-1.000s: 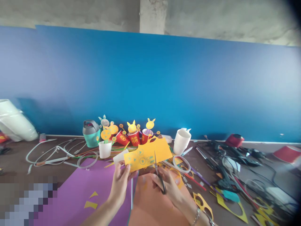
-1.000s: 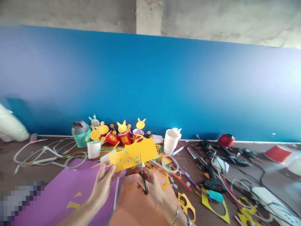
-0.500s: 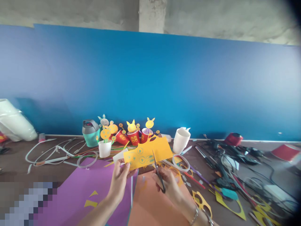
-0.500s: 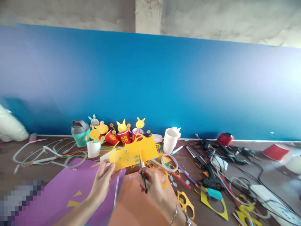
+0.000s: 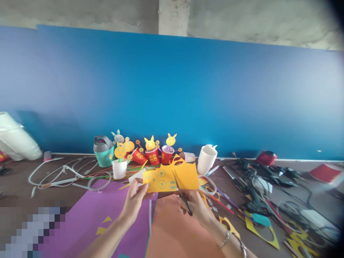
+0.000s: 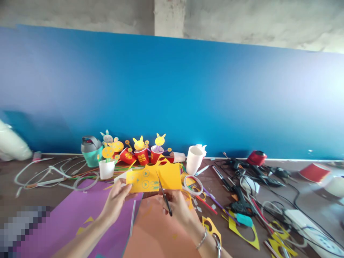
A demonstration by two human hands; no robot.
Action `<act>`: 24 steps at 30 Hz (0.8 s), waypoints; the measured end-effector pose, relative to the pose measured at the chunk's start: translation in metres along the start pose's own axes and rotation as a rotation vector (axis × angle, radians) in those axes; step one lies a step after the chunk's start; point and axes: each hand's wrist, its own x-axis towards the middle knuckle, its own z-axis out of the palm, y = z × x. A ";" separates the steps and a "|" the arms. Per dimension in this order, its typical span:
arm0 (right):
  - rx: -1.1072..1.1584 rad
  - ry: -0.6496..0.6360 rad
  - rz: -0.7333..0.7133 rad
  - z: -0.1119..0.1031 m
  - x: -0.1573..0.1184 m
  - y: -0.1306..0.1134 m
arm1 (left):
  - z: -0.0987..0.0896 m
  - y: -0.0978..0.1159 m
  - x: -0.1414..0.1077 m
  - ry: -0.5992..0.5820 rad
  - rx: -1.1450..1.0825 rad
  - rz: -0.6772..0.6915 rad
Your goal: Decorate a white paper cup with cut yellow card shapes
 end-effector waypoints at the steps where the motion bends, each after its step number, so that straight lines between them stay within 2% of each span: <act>1: 0.007 -0.010 -0.007 -0.002 0.001 0.001 | -0.001 0.001 0.001 -0.020 0.006 -0.013; 7: 0.028 -0.037 0.063 -0.008 0.002 0.000 | -0.004 0.007 0.004 -0.054 0.036 -0.035; 13: 0.090 -0.059 0.044 -0.011 0.004 -0.004 | -0.004 0.013 0.003 -0.135 0.064 -0.072; 24: 0.127 -0.061 0.048 -0.011 0.003 0.003 | -0.001 0.016 0.001 -0.135 0.063 -0.118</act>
